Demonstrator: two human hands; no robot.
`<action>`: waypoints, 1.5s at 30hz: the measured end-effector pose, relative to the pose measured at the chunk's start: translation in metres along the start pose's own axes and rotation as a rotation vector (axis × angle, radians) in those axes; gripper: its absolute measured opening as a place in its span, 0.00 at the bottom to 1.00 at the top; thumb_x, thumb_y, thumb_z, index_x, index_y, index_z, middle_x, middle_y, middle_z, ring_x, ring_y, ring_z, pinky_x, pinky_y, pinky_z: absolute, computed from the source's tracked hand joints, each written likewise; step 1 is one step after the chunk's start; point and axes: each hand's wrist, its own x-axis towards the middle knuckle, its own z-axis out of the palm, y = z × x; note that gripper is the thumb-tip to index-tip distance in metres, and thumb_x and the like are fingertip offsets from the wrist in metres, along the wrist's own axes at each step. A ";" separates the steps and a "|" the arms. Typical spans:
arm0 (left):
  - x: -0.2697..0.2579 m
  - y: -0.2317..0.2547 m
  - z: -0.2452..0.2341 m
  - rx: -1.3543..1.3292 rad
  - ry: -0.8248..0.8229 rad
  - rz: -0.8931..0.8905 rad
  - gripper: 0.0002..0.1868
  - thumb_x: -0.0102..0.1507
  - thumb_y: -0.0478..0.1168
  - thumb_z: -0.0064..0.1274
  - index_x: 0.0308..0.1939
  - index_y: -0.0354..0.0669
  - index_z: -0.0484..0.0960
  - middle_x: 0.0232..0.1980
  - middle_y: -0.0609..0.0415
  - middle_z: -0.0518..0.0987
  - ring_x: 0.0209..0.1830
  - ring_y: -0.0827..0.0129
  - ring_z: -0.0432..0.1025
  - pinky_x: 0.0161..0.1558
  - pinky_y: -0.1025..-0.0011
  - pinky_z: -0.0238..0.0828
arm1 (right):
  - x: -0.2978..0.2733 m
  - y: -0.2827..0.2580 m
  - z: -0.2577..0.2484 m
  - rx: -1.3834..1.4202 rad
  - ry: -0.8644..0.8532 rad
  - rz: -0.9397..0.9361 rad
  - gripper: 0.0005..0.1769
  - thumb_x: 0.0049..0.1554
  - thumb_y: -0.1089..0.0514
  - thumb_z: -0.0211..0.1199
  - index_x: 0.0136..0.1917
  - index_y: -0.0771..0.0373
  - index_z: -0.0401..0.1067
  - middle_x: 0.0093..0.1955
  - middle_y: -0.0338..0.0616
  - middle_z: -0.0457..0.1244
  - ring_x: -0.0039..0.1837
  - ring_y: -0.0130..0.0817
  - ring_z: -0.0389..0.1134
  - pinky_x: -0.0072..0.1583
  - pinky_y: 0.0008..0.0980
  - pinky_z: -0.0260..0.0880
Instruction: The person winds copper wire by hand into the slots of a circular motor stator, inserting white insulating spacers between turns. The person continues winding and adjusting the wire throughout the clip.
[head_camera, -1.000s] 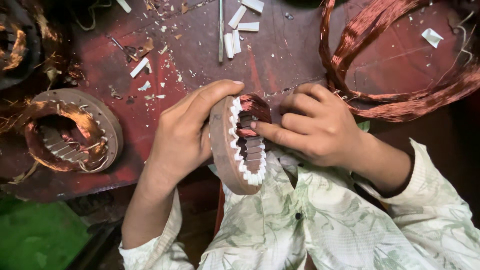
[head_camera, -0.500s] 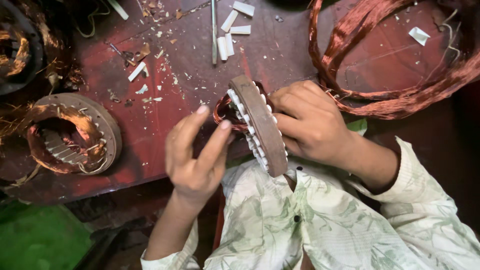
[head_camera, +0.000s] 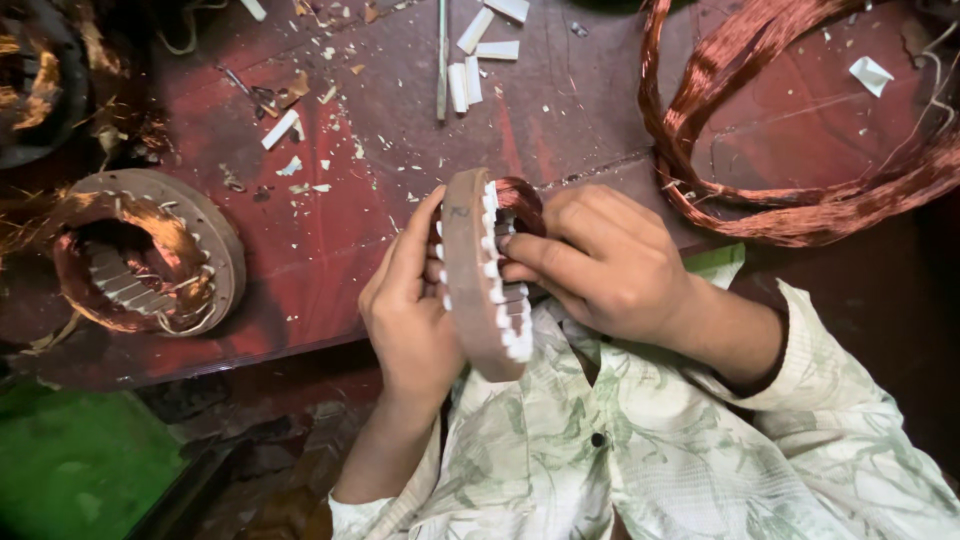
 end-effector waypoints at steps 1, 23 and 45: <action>-0.001 0.000 0.001 0.021 -0.005 -0.030 0.32 0.60 0.25 0.56 0.70 0.38 0.75 0.47 0.50 0.81 0.37 0.74 0.73 0.42 0.75 0.74 | -0.002 0.001 0.000 0.012 -0.005 0.012 0.15 0.54 0.59 0.75 0.50 0.69 0.77 0.44 0.49 0.62 0.48 0.48 0.68 0.51 0.42 0.71; 0.021 -0.021 -0.031 0.420 -0.186 0.852 0.12 0.59 0.31 0.64 0.44 0.35 0.80 0.49 0.46 0.80 0.42 0.56 0.75 0.41 0.60 0.73 | 0.000 0.004 -0.013 0.044 -0.104 -0.020 0.13 0.55 0.65 0.71 0.53 0.70 0.76 0.49 0.51 0.66 0.53 0.45 0.71 0.58 0.38 0.74; 0.066 -0.011 -0.041 0.521 -0.318 0.920 0.06 0.60 0.37 0.59 0.40 0.42 0.84 0.48 0.55 0.82 0.33 0.64 0.70 0.41 0.64 0.69 | 0.013 0.021 -0.027 -0.184 -0.164 -0.097 0.14 0.56 0.54 0.67 0.50 0.67 0.75 0.51 0.50 0.67 0.59 0.48 0.70 0.58 0.42 0.73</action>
